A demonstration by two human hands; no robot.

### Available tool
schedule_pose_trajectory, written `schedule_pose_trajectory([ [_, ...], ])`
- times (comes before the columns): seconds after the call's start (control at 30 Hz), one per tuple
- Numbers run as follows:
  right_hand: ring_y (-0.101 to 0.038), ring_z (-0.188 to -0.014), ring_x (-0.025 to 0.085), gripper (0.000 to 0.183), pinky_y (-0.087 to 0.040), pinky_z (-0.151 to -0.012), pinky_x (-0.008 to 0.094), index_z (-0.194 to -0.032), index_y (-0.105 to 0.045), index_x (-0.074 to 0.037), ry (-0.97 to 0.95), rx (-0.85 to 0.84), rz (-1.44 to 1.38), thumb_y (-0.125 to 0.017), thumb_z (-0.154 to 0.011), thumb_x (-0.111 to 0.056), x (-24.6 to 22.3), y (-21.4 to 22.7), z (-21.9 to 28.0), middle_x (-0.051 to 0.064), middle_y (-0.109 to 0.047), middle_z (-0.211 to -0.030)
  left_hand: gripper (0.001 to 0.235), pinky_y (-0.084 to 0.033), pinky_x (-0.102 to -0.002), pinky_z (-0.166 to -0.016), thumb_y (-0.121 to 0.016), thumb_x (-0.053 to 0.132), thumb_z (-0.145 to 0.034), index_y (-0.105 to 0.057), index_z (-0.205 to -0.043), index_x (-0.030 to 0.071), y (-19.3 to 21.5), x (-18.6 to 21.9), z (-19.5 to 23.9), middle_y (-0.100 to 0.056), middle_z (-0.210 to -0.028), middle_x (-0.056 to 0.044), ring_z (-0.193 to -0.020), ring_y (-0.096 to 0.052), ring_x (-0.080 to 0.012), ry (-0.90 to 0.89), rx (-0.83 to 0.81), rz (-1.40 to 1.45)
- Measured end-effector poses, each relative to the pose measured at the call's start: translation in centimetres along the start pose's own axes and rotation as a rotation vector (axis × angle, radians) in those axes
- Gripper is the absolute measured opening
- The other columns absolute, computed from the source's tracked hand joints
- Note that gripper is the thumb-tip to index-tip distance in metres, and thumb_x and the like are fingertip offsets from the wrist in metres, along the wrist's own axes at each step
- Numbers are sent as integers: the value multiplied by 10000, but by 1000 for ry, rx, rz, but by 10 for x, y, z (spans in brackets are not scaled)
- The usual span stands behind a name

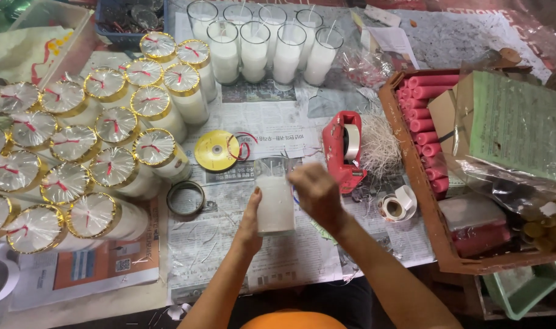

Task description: Applying decorative labels to glass candle containers and trimming them with scissors.

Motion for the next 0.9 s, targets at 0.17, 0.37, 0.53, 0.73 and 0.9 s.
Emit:
schedule_pose_trajectory([
  [0.17,-671,-813,213,153,-568,-693,323,-875,-695,-155,73,-71,-149,-610,-990,-103,-54,12,11,6,-597,-826,834,-217,-494,-1241,-471,549,-1003,-144,-1637,117,-19,14,20,-220,-1669,-201,-1517,-286,-329,-11,21,40],
  [0.37,-621,-743,252,148,-549,-640,347,-859,-704,-124,-51,-1,64,-641,-985,-78,55,-21,6,67,-584,-768,758,-591,-474,-875,-694,535,-850,-519,-1486,161,-6,-3,10,-668,-1217,-165,-1047,-676,-284,-13,-41,5],
  [0.53,-613,-571,113,86,-539,-484,201,-1056,-663,-87,-1231,151,-693,-653,-978,-122,163,-29,82,76,-677,-762,1110,-490,-527,-1013,-1032,463,-406,-521,-1348,173,17,45,-6,-678,-1174,-172,-1193,-640,-373,-324,54,-763],
  [0.73,-749,-759,165,198,-633,-546,211,-1102,-627,-42,-1630,33,-1136,-699,-920,-16,148,-89,194,41,-693,-882,999,-416,-502,-1132,-937,399,-583,-469,-1432,157,14,68,-7,-570,-1320,-159,-1274,-561,-393,-879,79,-1005],
  [0.9,-745,-797,160,238,-630,-594,208,-1111,-679,-24,-1472,13,-1002,-763,-890,-55,141,-65,159,67,-709,-921,1053,-440,-510,-1103,-928,403,-591,-442,-1490,154,25,44,-20,-559,-1316,-173,-1248,-561,-404,-995,122,-1175],
])
Point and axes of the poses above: each hand's wrist, its own z-axis away from the middle knuckle, its own y-axis out of the back of the hand, x = y × z, the point moved 10 cm from there along -z, towards the middle knuckle
